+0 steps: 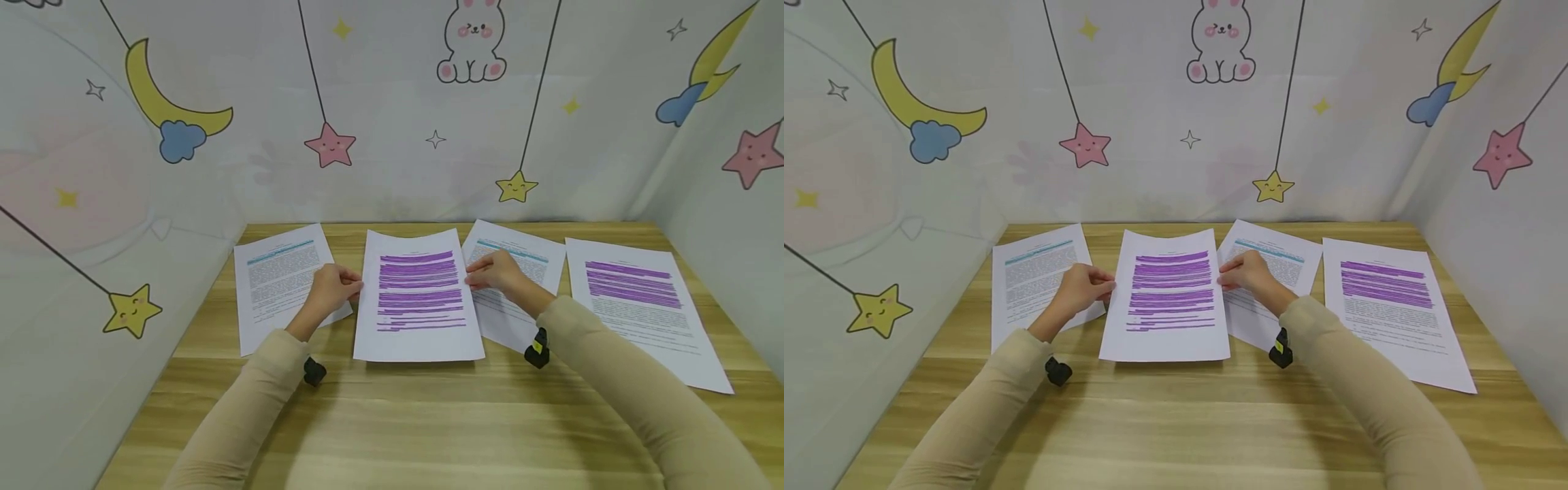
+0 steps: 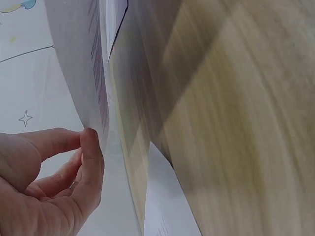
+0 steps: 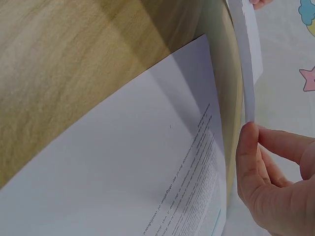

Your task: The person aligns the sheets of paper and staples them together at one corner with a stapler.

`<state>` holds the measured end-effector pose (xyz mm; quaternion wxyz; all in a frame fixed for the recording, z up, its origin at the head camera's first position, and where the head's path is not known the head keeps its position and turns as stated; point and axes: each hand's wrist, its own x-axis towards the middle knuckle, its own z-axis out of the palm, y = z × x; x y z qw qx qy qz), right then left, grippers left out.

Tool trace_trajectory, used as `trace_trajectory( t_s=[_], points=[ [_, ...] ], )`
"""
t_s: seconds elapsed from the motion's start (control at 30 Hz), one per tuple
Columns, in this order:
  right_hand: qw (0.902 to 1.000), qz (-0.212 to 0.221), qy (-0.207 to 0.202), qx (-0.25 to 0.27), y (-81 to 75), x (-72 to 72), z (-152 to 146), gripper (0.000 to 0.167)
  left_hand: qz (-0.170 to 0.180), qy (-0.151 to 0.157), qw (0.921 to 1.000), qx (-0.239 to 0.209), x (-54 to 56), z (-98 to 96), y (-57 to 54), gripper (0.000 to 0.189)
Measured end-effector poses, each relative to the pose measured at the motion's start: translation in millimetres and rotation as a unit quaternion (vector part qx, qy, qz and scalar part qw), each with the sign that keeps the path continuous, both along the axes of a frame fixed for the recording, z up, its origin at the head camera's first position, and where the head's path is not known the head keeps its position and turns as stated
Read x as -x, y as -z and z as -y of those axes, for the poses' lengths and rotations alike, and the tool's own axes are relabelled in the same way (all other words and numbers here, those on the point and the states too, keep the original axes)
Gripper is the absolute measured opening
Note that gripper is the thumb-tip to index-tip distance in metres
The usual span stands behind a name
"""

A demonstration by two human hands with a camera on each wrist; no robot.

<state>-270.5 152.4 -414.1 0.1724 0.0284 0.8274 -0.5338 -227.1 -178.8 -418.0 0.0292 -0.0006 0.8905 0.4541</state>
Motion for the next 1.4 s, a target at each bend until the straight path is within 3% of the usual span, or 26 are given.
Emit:
trace_trajectory(
  t_s=[0.37, 0.67, 0.93, 1.4],
  points=[
    [0.9996, -0.003, -0.006, 0.029, -1.2, -15.2, -15.9, 0.037, -0.019, 0.019, 0.9996, 0.010, -5.3, -9.1, -2.7, 0.011],
    [0.9994, -0.001, -0.009, 0.034, -1.2, -27.2, -29.3, 0.040, 0.004, 0.018, 0.9996, -0.019, -12.6, -22.2, -4.9, 0.013],
    [0.9993, -0.003, -0.016, 0.032, -3.4, -36.2, -40.9, 0.037, -0.015, 0.022, 0.9995, -0.019, -17.1, -29.9, -4.1, 0.010],
    [0.9984, 0.008, -0.021, 0.052, 0.4, -50.3, -54.1, 0.041, -0.010, 0.038, 0.9991, -0.018, -29.4, -36.7, -5.0, 0.013]
  ],
)
